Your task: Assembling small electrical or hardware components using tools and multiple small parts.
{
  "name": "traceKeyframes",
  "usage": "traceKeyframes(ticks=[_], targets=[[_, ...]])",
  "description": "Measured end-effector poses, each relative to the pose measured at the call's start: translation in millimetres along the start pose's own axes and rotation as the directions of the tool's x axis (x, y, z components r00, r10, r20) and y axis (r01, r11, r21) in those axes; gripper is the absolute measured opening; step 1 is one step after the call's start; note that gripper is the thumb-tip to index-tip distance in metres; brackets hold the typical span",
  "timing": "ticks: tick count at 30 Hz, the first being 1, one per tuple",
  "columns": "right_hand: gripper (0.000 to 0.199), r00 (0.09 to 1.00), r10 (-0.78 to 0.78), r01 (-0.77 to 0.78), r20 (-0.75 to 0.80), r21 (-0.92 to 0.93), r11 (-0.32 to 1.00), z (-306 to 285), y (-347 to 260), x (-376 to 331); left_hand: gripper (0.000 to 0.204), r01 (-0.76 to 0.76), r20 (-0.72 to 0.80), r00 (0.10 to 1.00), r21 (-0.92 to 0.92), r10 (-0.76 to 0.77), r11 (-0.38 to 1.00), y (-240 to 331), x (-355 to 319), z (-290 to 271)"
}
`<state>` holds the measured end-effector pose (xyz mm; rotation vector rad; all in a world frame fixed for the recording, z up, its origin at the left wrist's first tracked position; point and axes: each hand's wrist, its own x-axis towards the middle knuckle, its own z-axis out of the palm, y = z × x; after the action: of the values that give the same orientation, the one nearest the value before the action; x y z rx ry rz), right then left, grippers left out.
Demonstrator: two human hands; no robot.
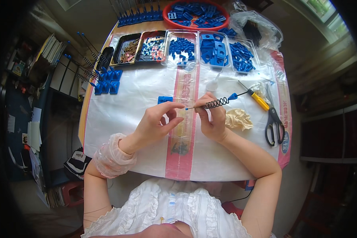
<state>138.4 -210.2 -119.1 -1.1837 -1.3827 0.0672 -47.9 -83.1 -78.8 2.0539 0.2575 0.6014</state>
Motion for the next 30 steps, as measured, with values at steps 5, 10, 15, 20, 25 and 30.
traceKeyframes(ticks=[5,10,15,20,25,30], targets=[[0.018,0.999,0.038,-0.039,0.013,0.142,0.989,5.0,-4.9,-3.1,0.019,0.001,-0.012,1.000,0.016,0.000,1.000,-13.2,-3.2,7.2],[0.017,0.993,0.108,-0.114,0.050,0.130,0.985,5.1,-2.0,-6.8,0.014,0.024,0.025,0.999,0.008,-0.025,1.000,-17.8,-3.1,6.7],[0.017,0.994,0.078,-0.087,0.079,0.110,0.990,5.5,-4.4,-3.4,0.011,0.053,0.044,0.998,-0.036,-0.051,0.998,-21.0,-5.1,7.8],[0.018,0.993,0.083,-0.091,0.078,0.102,0.991,4.7,-2.3,-5.1,0.012,0.188,0.103,0.979,-0.116,-0.177,0.975,-15.8,-3.8,6.1],[0.016,0.986,0.145,-0.155,0.081,0.148,0.977,5.2,-1.4,-7.4,0.011,0.207,0.121,0.974,-0.142,-0.191,0.968,-17.8,-3.6,6.3],[0.014,0.980,0.179,-0.191,0.092,0.148,0.970,4.2,-2.3,-8.1,0.011,0.244,0.143,0.964,-0.155,-0.223,0.957,-18.9,-3.8,6.2]])
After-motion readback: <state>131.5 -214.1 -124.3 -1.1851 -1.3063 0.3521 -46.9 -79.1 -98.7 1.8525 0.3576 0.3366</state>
